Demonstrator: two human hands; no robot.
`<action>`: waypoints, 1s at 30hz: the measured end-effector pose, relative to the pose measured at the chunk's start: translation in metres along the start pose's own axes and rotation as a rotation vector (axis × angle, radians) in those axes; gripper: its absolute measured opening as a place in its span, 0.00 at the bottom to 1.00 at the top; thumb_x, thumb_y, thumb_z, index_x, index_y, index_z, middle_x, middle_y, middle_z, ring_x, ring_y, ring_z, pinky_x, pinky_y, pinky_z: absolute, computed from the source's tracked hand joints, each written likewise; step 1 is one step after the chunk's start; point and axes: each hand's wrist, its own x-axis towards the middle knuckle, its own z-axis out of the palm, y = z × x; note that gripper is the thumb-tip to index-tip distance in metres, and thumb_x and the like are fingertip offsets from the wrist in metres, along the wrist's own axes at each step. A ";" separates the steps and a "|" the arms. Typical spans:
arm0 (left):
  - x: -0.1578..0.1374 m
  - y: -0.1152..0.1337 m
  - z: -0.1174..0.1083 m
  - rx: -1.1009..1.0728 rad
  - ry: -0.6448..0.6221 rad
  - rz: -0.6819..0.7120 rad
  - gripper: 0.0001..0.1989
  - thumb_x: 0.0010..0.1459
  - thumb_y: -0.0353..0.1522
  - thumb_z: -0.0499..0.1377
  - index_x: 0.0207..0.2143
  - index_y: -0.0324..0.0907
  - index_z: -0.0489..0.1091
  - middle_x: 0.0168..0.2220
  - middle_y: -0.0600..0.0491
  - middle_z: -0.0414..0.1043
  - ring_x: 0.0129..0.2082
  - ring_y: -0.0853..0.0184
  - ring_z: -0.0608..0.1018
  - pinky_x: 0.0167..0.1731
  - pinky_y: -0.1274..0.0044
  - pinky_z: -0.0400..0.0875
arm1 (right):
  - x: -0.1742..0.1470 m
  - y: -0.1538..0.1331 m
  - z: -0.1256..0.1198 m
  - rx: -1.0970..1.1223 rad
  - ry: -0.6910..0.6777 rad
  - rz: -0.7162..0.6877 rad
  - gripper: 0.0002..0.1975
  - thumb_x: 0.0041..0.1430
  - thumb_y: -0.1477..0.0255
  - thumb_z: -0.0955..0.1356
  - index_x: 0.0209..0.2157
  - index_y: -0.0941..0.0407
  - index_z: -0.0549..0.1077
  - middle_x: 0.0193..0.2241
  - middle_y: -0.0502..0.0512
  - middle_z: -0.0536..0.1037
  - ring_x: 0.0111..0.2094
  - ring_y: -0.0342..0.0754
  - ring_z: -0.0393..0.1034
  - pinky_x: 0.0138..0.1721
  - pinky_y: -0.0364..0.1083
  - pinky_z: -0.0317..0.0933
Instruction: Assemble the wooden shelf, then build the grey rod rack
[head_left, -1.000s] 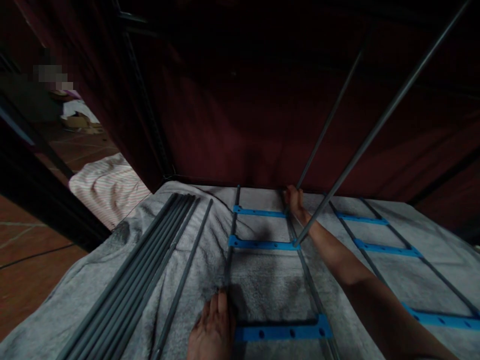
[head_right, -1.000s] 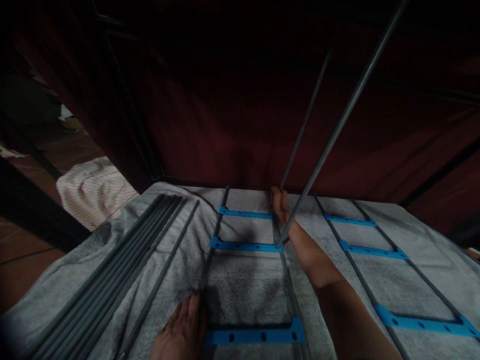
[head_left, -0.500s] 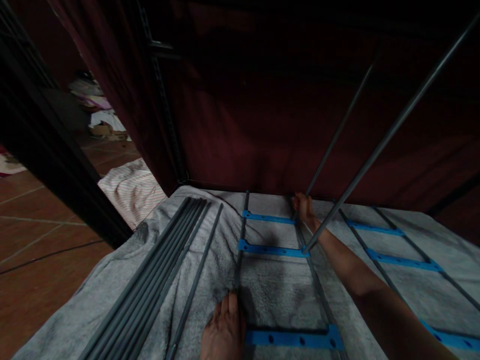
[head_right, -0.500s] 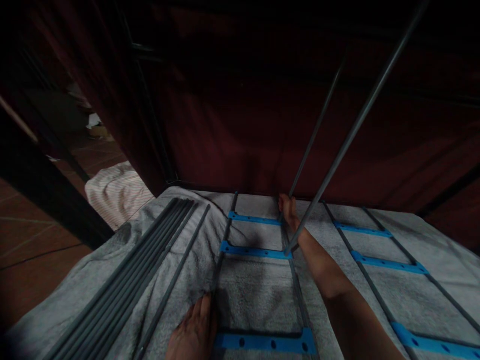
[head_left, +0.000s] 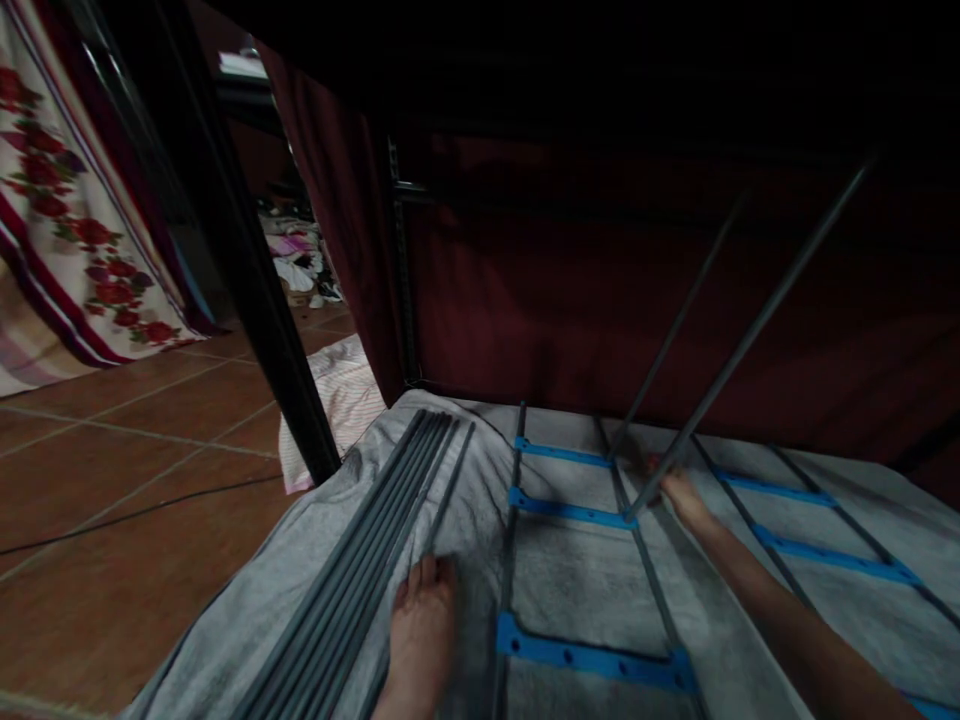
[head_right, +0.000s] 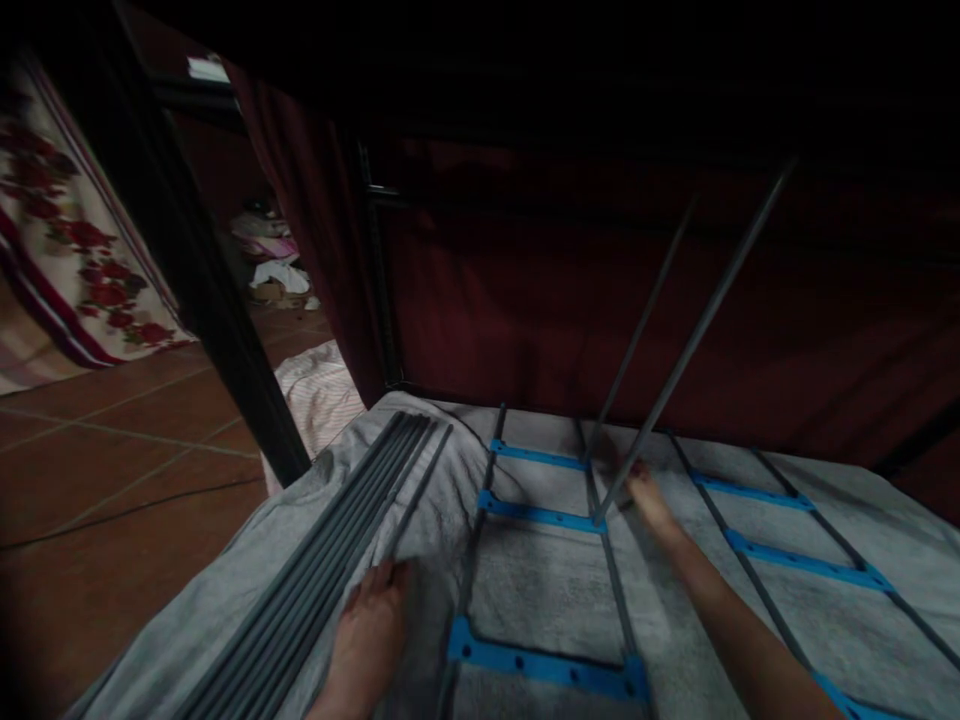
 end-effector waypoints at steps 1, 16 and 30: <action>-0.001 -0.007 0.002 0.016 0.012 -0.011 0.26 0.60 0.16 0.45 0.54 0.35 0.74 0.54 0.38 0.74 0.54 0.56 0.77 0.52 0.66 0.72 | -0.020 0.012 -0.012 -0.019 0.002 0.086 0.15 0.38 0.57 0.69 0.26 0.52 0.72 0.25 0.60 0.77 0.35 0.61 0.75 0.39 0.59 0.70; -0.011 0.025 0.000 -0.496 -0.128 0.032 0.21 0.66 0.33 0.46 0.51 0.36 0.73 0.47 0.40 0.78 0.47 0.59 0.81 0.48 0.72 0.72 | -0.221 0.036 -0.054 -0.339 -0.166 0.249 0.22 0.52 0.52 0.61 0.39 0.49 0.77 0.45 0.62 0.81 0.50 0.61 0.76 0.57 0.57 0.66; -0.021 0.055 -0.002 -1.175 -0.189 -0.279 0.18 0.46 0.46 0.60 0.32 0.42 0.67 0.24 0.57 0.67 0.28 0.64 0.76 0.27 0.74 0.70 | -0.232 0.014 -0.026 -0.441 -0.215 0.199 0.21 0.60 0.69 0.61 0.52 0.59 0.74 0.52 0.66 0.76 0.52 0.55 0.73 0.55 0.49 0.63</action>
